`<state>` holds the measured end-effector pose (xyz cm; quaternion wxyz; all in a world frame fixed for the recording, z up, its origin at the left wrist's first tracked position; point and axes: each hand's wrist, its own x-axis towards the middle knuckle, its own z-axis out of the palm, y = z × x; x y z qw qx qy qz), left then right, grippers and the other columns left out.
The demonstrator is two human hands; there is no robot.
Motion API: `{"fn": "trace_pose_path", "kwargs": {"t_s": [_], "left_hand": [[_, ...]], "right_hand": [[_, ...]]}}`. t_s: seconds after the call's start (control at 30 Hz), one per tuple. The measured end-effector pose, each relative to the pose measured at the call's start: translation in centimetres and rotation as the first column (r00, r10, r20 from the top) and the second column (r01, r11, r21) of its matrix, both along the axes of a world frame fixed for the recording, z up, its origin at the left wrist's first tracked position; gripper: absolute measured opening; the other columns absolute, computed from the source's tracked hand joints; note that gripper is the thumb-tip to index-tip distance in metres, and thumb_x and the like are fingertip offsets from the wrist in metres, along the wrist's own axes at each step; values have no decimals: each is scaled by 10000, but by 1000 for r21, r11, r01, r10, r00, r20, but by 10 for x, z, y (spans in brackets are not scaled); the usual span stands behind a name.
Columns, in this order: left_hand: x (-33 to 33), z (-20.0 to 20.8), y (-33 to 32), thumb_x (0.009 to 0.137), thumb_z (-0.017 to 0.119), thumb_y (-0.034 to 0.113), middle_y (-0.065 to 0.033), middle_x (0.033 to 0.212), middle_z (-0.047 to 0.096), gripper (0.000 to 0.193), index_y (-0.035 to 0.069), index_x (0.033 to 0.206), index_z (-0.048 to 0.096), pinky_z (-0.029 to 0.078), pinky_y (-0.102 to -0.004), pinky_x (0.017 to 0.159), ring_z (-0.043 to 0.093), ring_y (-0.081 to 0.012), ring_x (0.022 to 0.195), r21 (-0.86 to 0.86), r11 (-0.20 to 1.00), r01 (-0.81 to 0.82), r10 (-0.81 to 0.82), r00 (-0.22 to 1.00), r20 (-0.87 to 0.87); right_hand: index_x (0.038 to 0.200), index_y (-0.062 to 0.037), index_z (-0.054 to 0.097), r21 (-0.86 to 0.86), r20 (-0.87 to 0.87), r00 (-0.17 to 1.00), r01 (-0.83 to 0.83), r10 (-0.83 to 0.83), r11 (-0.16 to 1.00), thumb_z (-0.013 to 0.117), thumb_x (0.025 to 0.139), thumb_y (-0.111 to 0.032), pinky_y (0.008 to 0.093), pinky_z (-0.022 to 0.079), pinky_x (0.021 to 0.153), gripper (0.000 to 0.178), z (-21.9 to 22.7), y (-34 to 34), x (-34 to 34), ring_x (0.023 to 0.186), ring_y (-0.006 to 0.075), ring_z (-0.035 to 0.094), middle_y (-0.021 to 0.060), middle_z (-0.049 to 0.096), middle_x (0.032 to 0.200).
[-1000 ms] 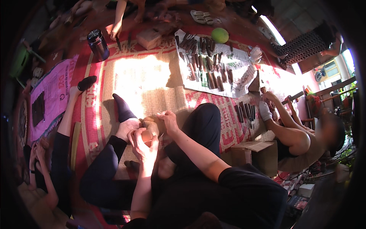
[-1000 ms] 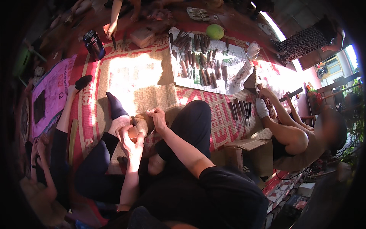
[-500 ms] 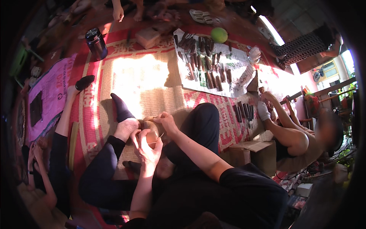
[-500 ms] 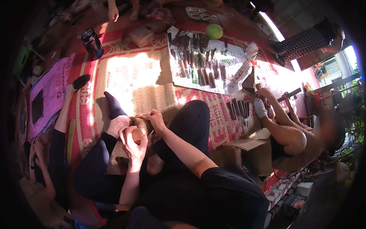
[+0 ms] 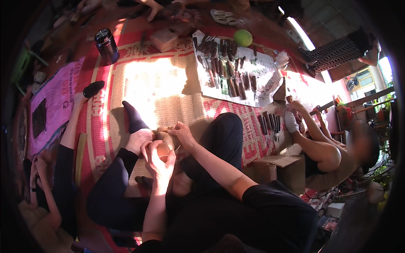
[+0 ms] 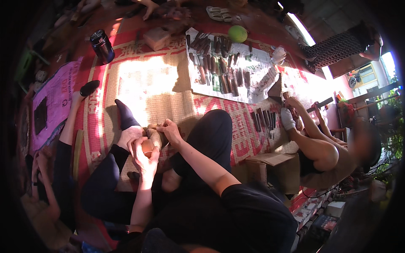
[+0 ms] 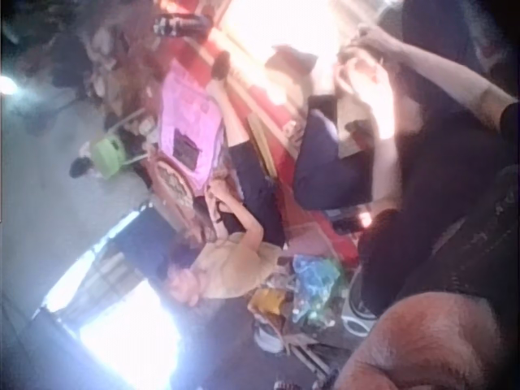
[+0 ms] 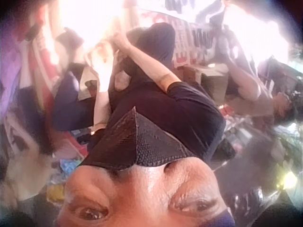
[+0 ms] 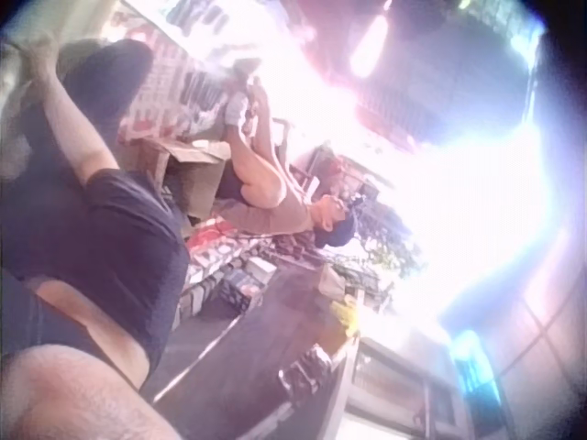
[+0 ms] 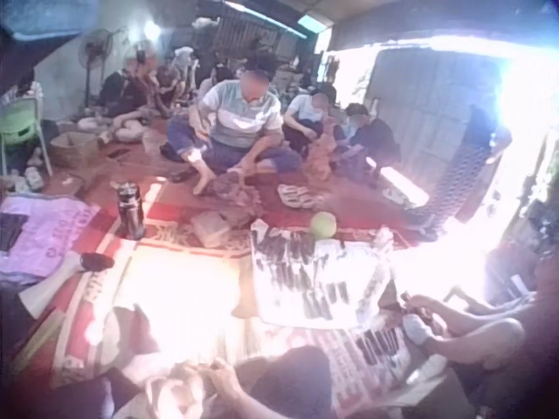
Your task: The person sits on a mat and carves a small piece of wood using a knife. They hold the wood in their left hand and use the knife in their right hand to shape the object. The person rotates the wood frequently to access different sides while carving.
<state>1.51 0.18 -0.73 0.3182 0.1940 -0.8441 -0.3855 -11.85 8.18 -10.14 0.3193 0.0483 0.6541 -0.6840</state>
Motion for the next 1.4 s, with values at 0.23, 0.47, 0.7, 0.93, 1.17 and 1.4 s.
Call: {"fn": "trace_pose_path", "kwargs": {"t_s": [0.23, 0.47, 0.7, 0.93, 1.17, 1.4], "left_hand": [[-1, 4, 6, 689, 774, 140, -185, 1175, 479, 476, 81, 1116, 573, 536, -478, 833, 585, -376, 1012, -12, 999, 51, -51, 999, -9], [2, 7, 4, 677, 750, 94, -159, 1140, 512, 454, 72, 1101, 589, 519, -470, 862, 569, -361, 1034, 30, 999, 35, -34, 999, -19], [1, 8, 11, 678, 771, 120, -171, 1180, 487, 455, 86, 1097, 597, 536, -469, 834, 593, -373, 998, -3, 996, 89, -89, 996, -8], [3, 6, 9, 669, 754, 106, -161, 1149, 517, 452, 79, 1091, 594, 524, -466, 853, 575, -361, 1023, 11, 998, 61, -61, 998, -32], [2, 7, 13, 679, 767, 127, -171, 1176, 491, 447, 89, 1093, 601, 530, -469, 849, 586, -369, 1020, 15, 993, 114, -114, 993, -11], [4, 3, 8, 668, 756, 115, -166, 1164, 505, 453, 84, 1092, 599, 526, -472, 858, 578, -368, 1025, 8, 995, 96, -96, 995, -14]], "right_hand": [[864, 9, 641, 442, -281, 959, 87, 46, 893, 789, 773, -182, 361, 507, 736, 259, -18, -6, -17, 793, 214, 642, 159, 684, 826], [840, 9, 619, 176, -159, 976, -119, 147, 977, 779, 793, -166, 324, 497, 697, 241, -7, -6, -8, 788, 183, 626, 126, 670, 796], [866, 1, 634, 426, -276, 961, 94, 30, 900, 785, 773, -155, 376, 505, 741, 236, -17, -8, -19, 787, 253, 643, 162, 674, 805], [833, 14, 628, 81, -145, 985, -78, 89, 994, 786, 789, -154, 317, 495, 677, 234, -4, -2, -7, 773, 183, 629, 129, 665, 796], [874, 0, 641, 440, -283, 953, 30, 107, 898, 787, 772, -186, 397, 507, 756, 258, -17, -6, -22, 791, 277, 664, 170, 688, 819], [870, 1, 642, 316, -285, 932, -128, 223, 940, 811, 769, -194, 338, 520, 711, 277, -10, -9, -11, 756, 203, 647, 130, 686, 806]]}}
